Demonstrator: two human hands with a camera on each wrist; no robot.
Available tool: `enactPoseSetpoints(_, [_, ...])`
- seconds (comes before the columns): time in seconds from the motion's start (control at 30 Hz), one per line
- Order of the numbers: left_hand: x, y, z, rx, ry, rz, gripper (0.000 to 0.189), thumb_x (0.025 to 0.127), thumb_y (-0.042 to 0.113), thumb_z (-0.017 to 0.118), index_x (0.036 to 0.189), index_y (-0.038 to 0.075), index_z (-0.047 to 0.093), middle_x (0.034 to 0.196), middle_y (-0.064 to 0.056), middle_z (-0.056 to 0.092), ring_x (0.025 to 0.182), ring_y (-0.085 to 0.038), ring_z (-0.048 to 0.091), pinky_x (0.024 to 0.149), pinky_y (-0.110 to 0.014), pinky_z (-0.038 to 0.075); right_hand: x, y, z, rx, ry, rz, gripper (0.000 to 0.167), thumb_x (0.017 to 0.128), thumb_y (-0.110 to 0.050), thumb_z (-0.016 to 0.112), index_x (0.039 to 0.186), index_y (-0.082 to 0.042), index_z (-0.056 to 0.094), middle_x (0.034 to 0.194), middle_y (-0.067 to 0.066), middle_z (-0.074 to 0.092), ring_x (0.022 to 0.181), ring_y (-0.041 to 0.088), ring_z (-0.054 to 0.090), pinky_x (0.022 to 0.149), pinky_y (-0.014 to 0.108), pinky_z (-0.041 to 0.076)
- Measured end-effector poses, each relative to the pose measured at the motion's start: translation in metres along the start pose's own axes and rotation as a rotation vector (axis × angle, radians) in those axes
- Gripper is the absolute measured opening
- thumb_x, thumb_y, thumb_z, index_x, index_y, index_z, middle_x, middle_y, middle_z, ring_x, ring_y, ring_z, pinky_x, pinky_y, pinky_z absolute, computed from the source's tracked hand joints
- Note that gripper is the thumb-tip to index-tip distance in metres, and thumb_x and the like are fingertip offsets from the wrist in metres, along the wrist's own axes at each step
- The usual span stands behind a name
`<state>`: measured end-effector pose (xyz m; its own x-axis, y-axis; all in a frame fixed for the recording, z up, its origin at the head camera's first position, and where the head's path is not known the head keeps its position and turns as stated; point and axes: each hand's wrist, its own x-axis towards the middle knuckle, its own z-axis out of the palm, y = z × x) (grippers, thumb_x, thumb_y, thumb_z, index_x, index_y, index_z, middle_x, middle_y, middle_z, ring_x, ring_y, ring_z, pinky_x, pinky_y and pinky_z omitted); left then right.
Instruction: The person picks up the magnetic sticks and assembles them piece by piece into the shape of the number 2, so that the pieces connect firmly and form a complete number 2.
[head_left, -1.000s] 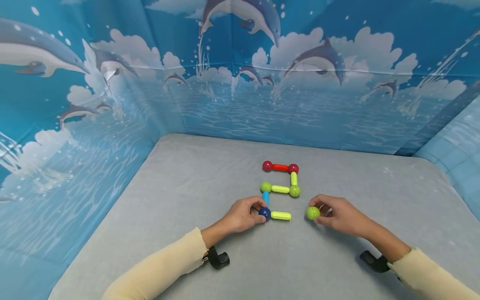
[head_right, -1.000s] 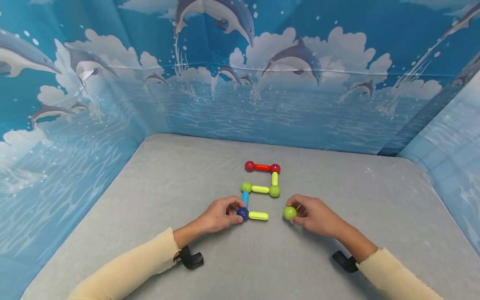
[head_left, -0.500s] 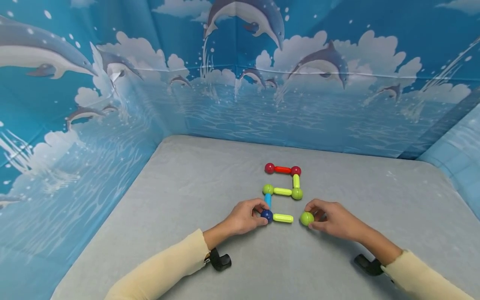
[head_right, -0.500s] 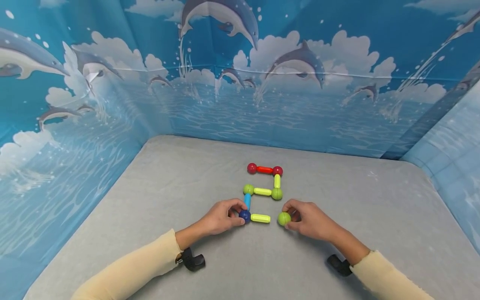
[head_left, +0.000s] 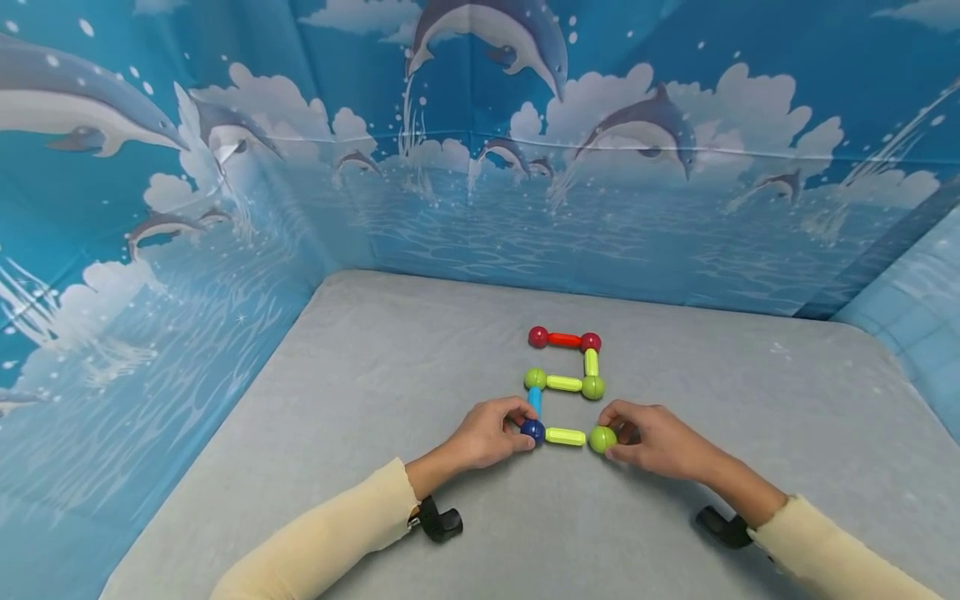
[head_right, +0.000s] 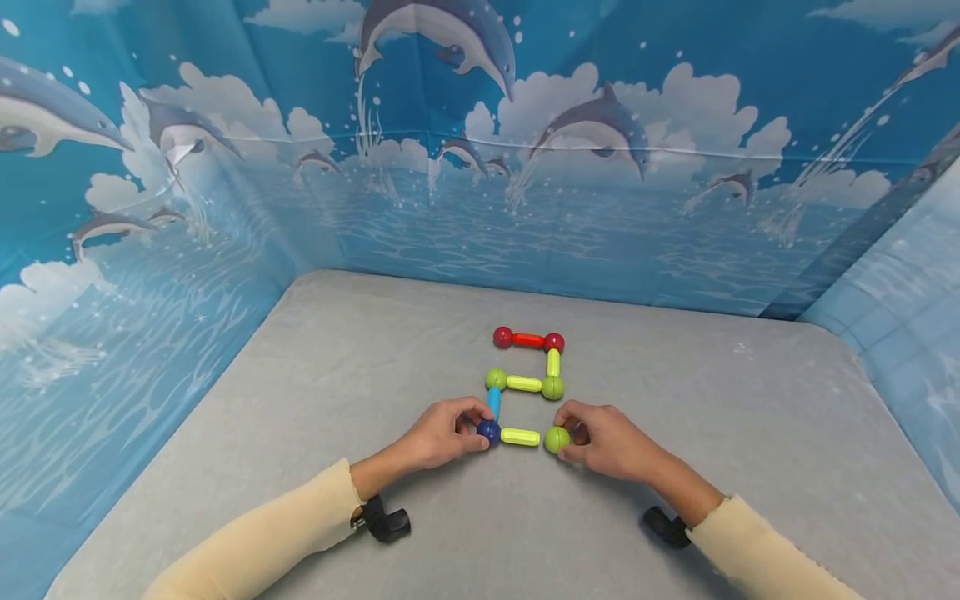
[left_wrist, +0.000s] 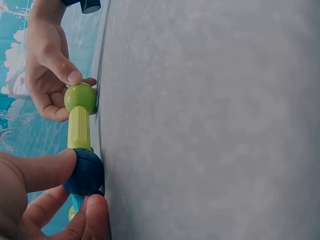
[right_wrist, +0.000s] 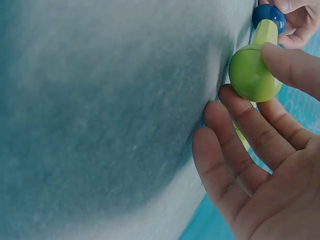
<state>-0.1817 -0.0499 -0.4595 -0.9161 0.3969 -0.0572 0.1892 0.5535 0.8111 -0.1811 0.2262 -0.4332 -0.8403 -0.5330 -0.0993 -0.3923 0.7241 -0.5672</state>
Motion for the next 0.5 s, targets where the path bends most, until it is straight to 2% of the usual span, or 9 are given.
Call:
enactPoseSetpoints(0.27, [0.001,-0.003,-0.005,0.001,0.014,-0.004,0.023,0.085,0.011,0.077,0.107,0.015,0.069,0.101,-0.004,0.067,0.076,-0.011,0.055,0.064,-0.022,0.045,0.011,-0.01,0.005,-0.062,0.031,-0.031,0.027,0.084,-0.017,0.077,0.106,-0.013,0.063,0.094,-0.004,0.069,0.079,0.005,0.061,0.067,0.021,0.05])
enactPoseSetpoints(0.5, [0.003,-0.002,-0.006,-0.008,0.003,-0.003,0.023,0.086,0.012,0.076,0.108,0.016,0.069,0.102,-0.004,0.067,0.075,-0.011,0.054,0.064,-0.022,0.045,0.011,-0.008,0.005,-0.067,0.026,-0.028,0.027,0.083,-0.017,0.078,0.105,-0.014,0.062,0.095,-0.005,0.068,0.081,0.005,0.061,0.069,0.022,0.052])
